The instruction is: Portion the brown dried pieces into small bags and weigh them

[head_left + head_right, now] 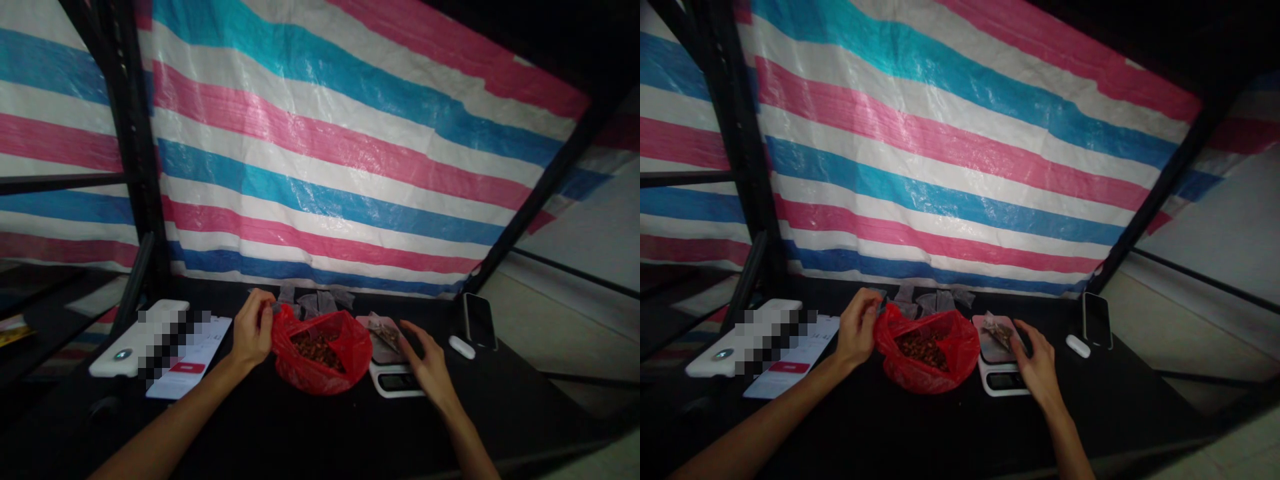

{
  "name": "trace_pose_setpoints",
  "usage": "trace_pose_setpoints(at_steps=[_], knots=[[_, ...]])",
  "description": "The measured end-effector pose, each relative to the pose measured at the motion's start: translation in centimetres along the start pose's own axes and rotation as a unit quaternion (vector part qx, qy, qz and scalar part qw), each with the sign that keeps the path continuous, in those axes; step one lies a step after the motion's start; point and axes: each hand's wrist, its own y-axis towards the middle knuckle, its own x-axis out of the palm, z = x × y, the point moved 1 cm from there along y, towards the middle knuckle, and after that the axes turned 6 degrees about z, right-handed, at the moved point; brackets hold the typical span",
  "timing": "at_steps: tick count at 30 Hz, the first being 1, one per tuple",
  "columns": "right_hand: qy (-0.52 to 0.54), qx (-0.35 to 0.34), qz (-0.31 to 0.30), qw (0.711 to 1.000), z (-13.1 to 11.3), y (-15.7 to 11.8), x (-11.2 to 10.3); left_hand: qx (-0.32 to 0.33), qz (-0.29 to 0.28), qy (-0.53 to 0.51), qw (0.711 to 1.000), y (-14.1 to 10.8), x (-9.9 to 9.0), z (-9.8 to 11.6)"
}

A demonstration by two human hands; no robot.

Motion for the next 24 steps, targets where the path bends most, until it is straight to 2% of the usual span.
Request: trace_pose_setpoints(at_steps=[2,7,10,13,16,18,20,22,24], knots=[[-0.016,-0.02,-0.018,1.0,-1.0,0.5,1.0,0.048,-0.027,-0.015,0.998,-0.2,-0.1,0.2],[-0.042,-0.046,-0.043,0.997,-2.1,1.7,3.0,0.111,-0.164,-0.023,0.98,-0.5,0.1,1.2],[-0.028,-0.046,-0.042,0.998,-2.4,2.4,3.1,0.111,-0.244,-0.03,0.963,-0.3,0.3,1.9],[0.014,-0.061,-0.053,0.997,-4.3,2.7,2.5,0.083,-0.3,-0.02,0.95,-0.3,0.5,2.2],[0.084,-0.111,-0.071,0.988,-8.6,2.2,1.7,0.067,-0.305,-0.011,0.95,-0.6,0.9,1.9],[0.103,-0.153,-0.135,0.974,-12.0,1.5,1.6,0.059,-0.287,-0.011,0.956,-0.9,1.1,1.5],[0.069,-0.174,-0.21,0.96,-14.8,0.7,1.9,0.051,-0.259,-0.015,0.964,-1.1,1.3,1.3],[0.005,-0.203,-0.265,0.942,-16.3,0.1,2.6,0.044,-0.227,-0.019,0.973,-1.2,1.4,1.2],[-0.03,-0.219,-0.298,0.929,-16.6,-0.2,3.4,0.041,-0.206,-0.022,0.977,-1.2,1.4,1.2]])
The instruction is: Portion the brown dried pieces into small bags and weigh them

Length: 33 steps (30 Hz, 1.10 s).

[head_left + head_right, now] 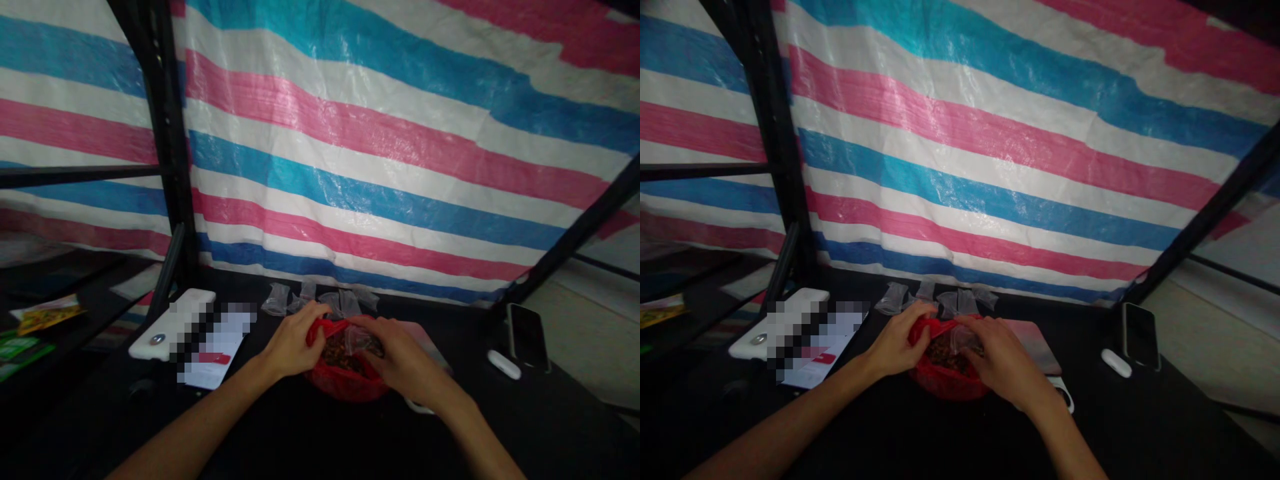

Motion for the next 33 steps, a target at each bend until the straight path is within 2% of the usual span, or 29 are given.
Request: trace_pose_setpoints(at_steps=[7,13,19,23,27,30,33], knots=[[-0.028,0.005,-0.039,0.999,1.2,0.2,1.5,-0.005,0.013,-0.002,1.0,0.2,-0.2,-0.1],[-0.019,0.004,-0.012,1.0,0.5,0.2,1.3,-0.014,0.013,0.002,1.0,0.1,-0.1,-0.2],[0.057,0.037,0.043,0.997,1.7,-0.9,1.0,-0.009,0.018,0.007,1.0,0.2,-0.3,-0.1],[0.118,0.083,0.119,0.982,3.7,-1.9,-0.5,-0.022,0.015,0.008,1.0,0.2,-0.5,-0.1],[0.12,0.128,0.192,0.966,7.0,-2.4,-2.4,-0.019,0.02,0.008,1.0,0.2,-0.4,-0.1],[0.075,0.155,0.159,0.972,9.5,-2.7,-2.8,-0.013,0.023,0.01,1.0,0.1,-0.3,-0.1],[0.012,0.151,0.113,0.982,11.2,-3.5,-2.5,-0.004,0.023,0.012,1.0,0.1,-0.2,-0.2]])
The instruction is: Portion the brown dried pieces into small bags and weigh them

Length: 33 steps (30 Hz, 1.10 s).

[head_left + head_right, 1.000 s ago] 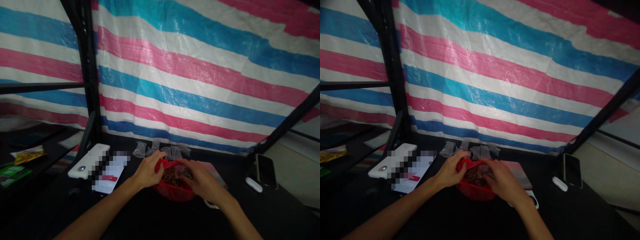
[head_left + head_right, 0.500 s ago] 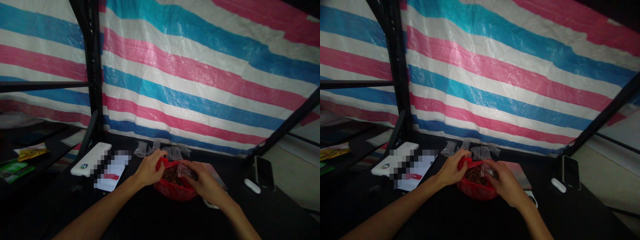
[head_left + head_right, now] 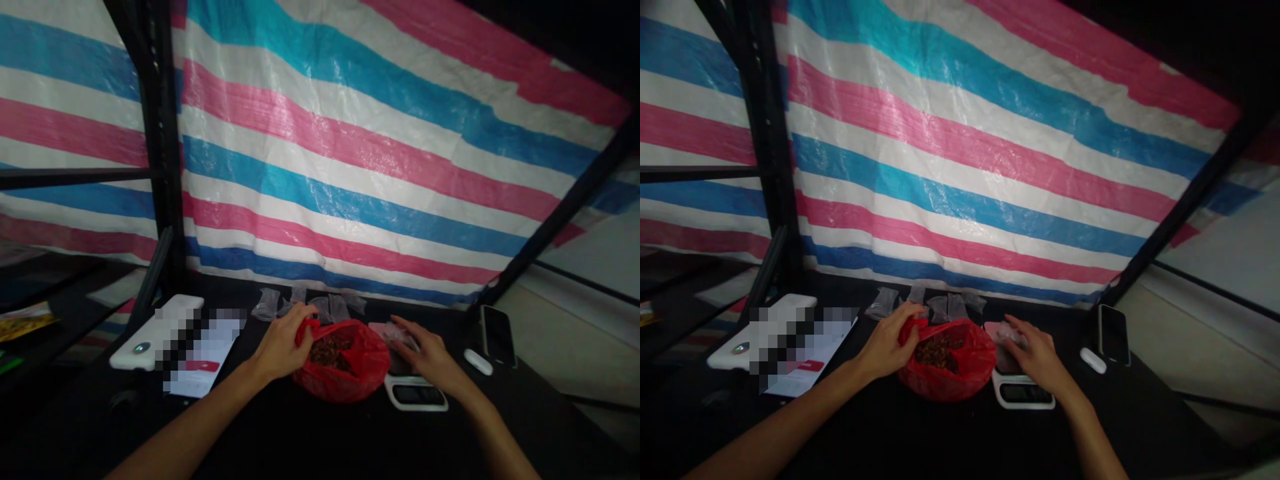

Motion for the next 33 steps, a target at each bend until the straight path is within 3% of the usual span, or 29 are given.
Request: trace_pose_setpoints(at_steps=[3,6,10,13,33], knots=[[-0.035,0.001,0.037,0.999,1.6,-1.5,0.1,0.004,0.002,0.004,1.0,0.1,0.0,-0.1],[0.002,0.045,0.153,0.987,3.4,-3.8,0.2,0.001,0.008,0.01,1.0,0.2,-0.1,-0.1],[0.044,0.179,0.309,0.933,5.5,-6.7,0.3,0.0,0.003,0.017,1.0,0.2,-0.2,-0.1],[0.084,0.241,0.366,0.895,5.9,-7.9,0.1,0.001,0.005,0.016,1.0,0.2,-0.1,0.0],[0.058,0.247,0.325,0.911,6.8,-8.3,0.1,-0.011,0.02,0.038,0.999,0.1,0.1,-0.7]])
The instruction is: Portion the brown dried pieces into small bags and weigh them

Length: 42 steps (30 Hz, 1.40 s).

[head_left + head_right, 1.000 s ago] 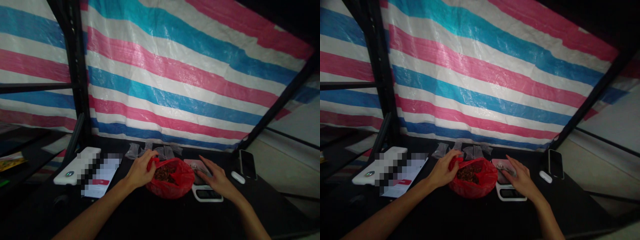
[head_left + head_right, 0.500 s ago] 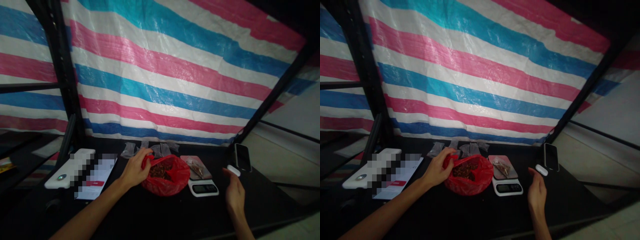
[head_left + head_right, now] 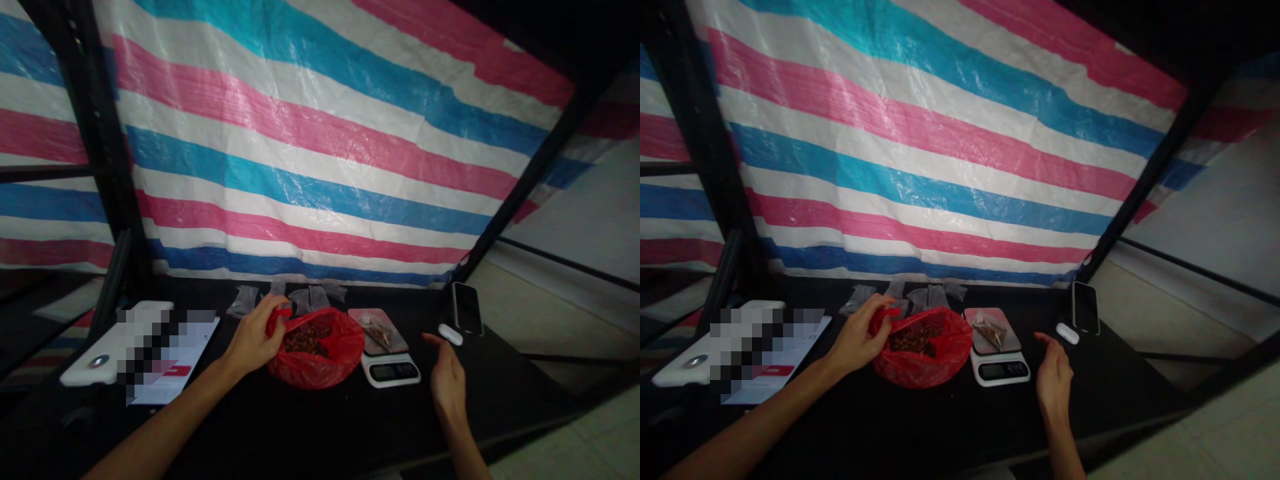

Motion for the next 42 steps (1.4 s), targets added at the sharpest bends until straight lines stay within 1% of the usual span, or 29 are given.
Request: trace_pose_setpoints(at_steps=[7,10,12,14,16,18,20,22,24,26,27,29,30,31,32,34,36,38,39,40,42], knots=[[-0.013,-0.025,-0.013,1.0,-0.3,0.0,0.0,0.002,0.007,0.005,1.0,0.1,-0.1,0.1],[-0.023,-0.038,-0.02,0.999,-0.3,0.0,0.0,0.013,0.005,0.001,1.0,0.2,-0.2,0.3],[-0.026,-0.055,-0.023,0.998,-0.6,0.0,0.0,0.016,0.005,0.0,1.0,0.2,-0.2,0.3],[-0.024,-0.084,-0.035,0.996,-1.5,0.1,0.3,0.014,0.013,0.005,1.0,0.1,-0.1,0.3],[-0.036,-0.146,-0.074,0.986,-2.9,0.2,1.0,0.017,0.019,0.009,1.0,0.0,0.0,0.2],[-0.061,-0.224,-0.122,0.965,-4.7,0.3,2.0,0.026,0.018,0.003,1.0,-0.1,0.1,0.3],[-0.086,-0.276,-0.161,0.944,-6.5,0.4,3.2,0.035,0.011,-0.012,0.999,-0.1,-0.1,0.5],[-0.099,-0.285,-0.199,0.932,-8.1,0.8,4.3,0.05,0.011,-0.026,0.998,0.0,-0.5,0.9],[-0.096,-0.28,-0.232,0.927,-9.4,1.3,5.1,0.069,0.014,-0.038,0.997,0.1,-1.0,1.4],[-0.085,-0.277,-0.243,0.926,-10.9,1.7,5.5,0.083,0.013,-0.045,0.995,0.2,-1.4,1.8],[-0.073,-0.277,-0.235,0.929,-11.9,1.7,5.5,0.087,0.01,-0.046,0.995,0.3,-1.6,2.0],[-0.035,-0.276,-0.206,0.938,-14.2,1.0,5.4,0.09,-0.007,-0.053,0.995,0.3,-1.5,2.3],[0.017,-0.264,-0.171,0.949,-15.6,0.3,5.2,0.086,-0.018,-0.06,0.994,0.3,-1.4,2.4],[0.061,-0.26,-0.155,0.951,-17.0,-0.7,5.2,0.074,-0.027,-0.069,0.995,0.3,-1.2,2.4],[0.089,-0.267,-0.166,0.945,-18.4,-1.9,5.3,0.054,-0.034,-0.08,0.995,0.3,-1.0,2.5],[0.123,-0.285,-0.214,0.926,-20.8,-4.5,6.0,-0.009,-0.044,-0.111,0.993,0.3,-0.5,2.5],[0.125,-0.272,-0.288,0.91,-22.3,-6.7,7.0,-0.077,-0.058,-0.159,0.983,0.3,-0.1,2.5],[0.14,-0.244,-0.334,0.9,-22.5,-8.1,7.8,-0.131,-0.082,-0.225,0.962,0.5,0.1,2.6],[0.148,-0.236,-0.347,0.895,-22.2,-8.5,8.1,-0.15,-0.092,-0.26,0.95,0.6,0.2,2.6],[0.154,-0.233,-0.349,0.894,-21.8,-8.6,8.2,-0.165,-0.092,-0.285,0.94,0.8,0.2,2.6],[0.148,-0.234,-0.338,0.899,-20.6,-8.4,8.2,-0.185,-0.073,-0.307,0.931,1.1,0.1,2.4]])
